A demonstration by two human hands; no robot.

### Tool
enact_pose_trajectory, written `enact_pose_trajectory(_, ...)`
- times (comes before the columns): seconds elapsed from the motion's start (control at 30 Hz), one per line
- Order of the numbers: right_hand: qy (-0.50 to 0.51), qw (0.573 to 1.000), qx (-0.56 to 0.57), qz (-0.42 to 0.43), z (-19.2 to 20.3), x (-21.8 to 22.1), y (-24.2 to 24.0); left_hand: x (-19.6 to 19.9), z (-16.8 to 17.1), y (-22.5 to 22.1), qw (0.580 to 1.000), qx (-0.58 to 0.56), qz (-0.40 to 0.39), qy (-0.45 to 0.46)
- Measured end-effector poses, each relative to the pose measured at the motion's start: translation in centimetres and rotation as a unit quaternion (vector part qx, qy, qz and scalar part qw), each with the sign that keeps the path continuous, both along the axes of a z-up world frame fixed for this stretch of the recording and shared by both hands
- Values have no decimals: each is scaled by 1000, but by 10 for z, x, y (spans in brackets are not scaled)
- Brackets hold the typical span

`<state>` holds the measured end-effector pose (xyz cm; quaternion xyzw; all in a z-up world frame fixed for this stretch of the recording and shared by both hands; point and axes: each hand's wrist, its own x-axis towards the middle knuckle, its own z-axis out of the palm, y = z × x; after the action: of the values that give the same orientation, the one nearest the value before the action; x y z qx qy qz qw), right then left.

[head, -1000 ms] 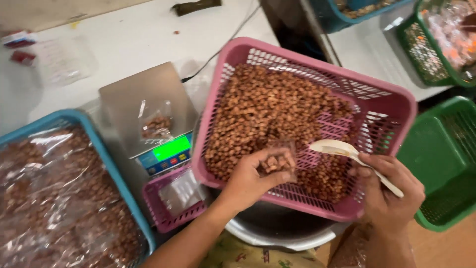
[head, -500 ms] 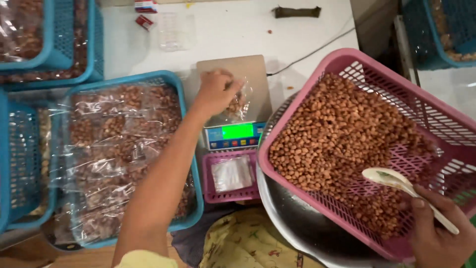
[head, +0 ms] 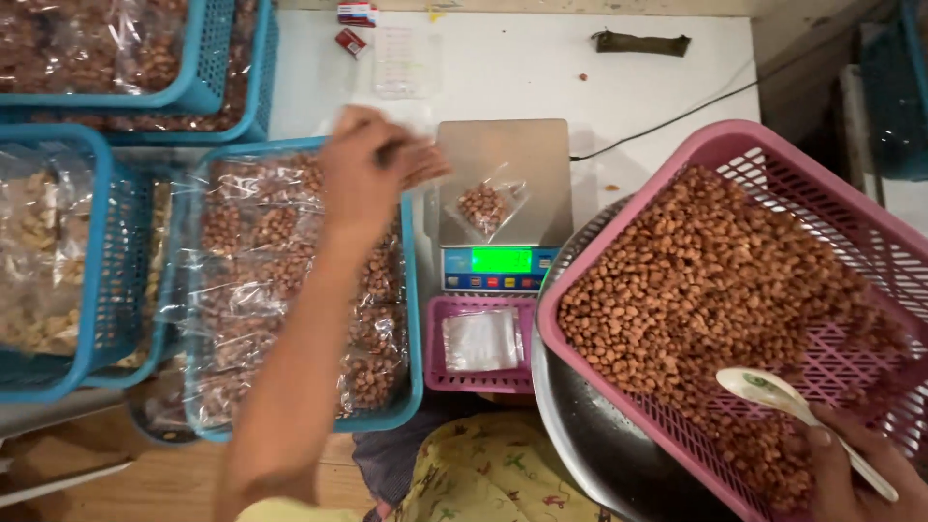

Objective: Manually scooping peanuts from a large basket into small plastic bags and weighing them on a digital scale.

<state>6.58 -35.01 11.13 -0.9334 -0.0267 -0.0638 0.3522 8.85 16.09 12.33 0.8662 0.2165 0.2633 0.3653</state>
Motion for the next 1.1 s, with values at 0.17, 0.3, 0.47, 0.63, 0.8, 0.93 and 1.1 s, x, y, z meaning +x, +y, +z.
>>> enact_pose_trajectory(0.17,-15,1000,25,-2,-19,7,-8,-121,-6,117,901,291,45,318)
enact_pose_trajectory(0.3,-9,1000,-2,-3,-8,7,5,-175,20,128,968,129,117,180)
enact_pose_trajectory(0.47,-15,998,12,54,-15,21,-8,-178,-62,150,940,239,127,209)
enact_pose_trajectory(0.63,-95,989,-5,114,-34,32,-39,-148,-43,30,889,387,183,163)
enact_pose_trajectory(0.8,-7,998,39,49,9,35,3,-95,-123,-143,872,153,-155,439)
enact_pose_trajectory(0.93,2,998,-28,53,20,41,-5,-53,-157,-156,750,-48,-134,645)
enact_pose_trajectory(1.1,-81,970,-195,118,-1,44,-38,-79,-103,-153,882,170,-64,435)
